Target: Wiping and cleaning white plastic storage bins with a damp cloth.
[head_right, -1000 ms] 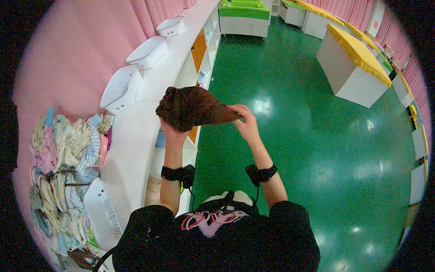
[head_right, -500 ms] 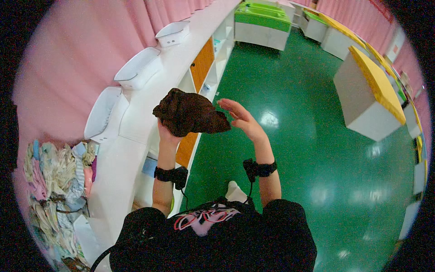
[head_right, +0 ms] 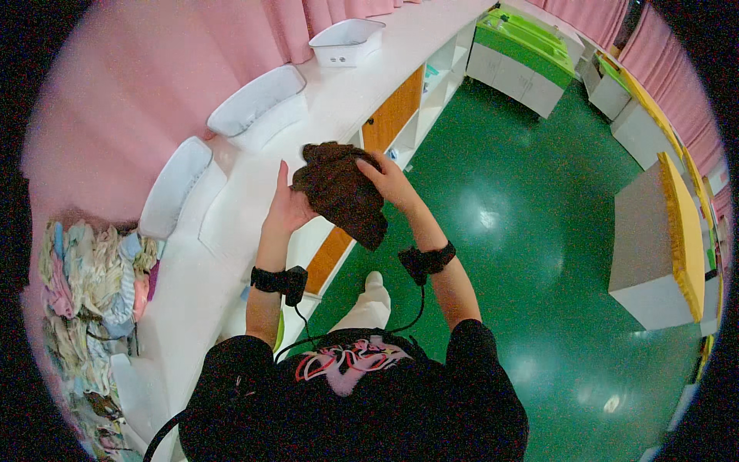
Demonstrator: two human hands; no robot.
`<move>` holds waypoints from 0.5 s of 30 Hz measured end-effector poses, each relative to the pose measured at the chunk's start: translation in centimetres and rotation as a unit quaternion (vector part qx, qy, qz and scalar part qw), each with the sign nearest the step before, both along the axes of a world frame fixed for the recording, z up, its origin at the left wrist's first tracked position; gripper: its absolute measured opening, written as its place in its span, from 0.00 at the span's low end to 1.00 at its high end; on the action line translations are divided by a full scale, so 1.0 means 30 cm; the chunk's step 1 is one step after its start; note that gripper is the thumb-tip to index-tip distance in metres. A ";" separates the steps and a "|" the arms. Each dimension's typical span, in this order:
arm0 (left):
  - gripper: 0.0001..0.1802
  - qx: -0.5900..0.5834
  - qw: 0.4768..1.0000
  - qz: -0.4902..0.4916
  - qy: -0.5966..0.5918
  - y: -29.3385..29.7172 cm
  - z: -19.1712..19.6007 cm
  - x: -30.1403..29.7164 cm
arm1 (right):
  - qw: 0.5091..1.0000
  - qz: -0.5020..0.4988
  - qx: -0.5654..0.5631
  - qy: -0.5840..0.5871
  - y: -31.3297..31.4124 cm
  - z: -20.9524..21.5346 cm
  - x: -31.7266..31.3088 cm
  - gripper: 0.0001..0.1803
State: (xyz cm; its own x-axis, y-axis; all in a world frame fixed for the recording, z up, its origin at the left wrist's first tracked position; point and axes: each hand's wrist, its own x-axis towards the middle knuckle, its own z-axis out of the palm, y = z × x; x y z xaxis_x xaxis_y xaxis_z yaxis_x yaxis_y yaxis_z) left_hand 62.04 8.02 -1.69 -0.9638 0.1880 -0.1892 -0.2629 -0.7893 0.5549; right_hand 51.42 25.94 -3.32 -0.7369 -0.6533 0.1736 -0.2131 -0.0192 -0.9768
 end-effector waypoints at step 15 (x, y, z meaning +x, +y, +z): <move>0.21 -0.350 0.924 0.147 0.039 -0.268 0.017 -0.608 | 0.950 0.043 -0.156 -0.267 -0.152 0.017 -0.582 0.14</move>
State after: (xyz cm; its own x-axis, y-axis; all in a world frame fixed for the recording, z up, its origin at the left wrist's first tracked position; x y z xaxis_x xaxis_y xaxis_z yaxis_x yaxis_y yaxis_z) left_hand 43.79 -0.01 -1.17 -0.9694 -0.2269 -0.0933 -0.0316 -0.2614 0.9647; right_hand 33.96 21.39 -2.81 -0.7202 -0.6936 -0.0146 0.3269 -0.3208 -0.8889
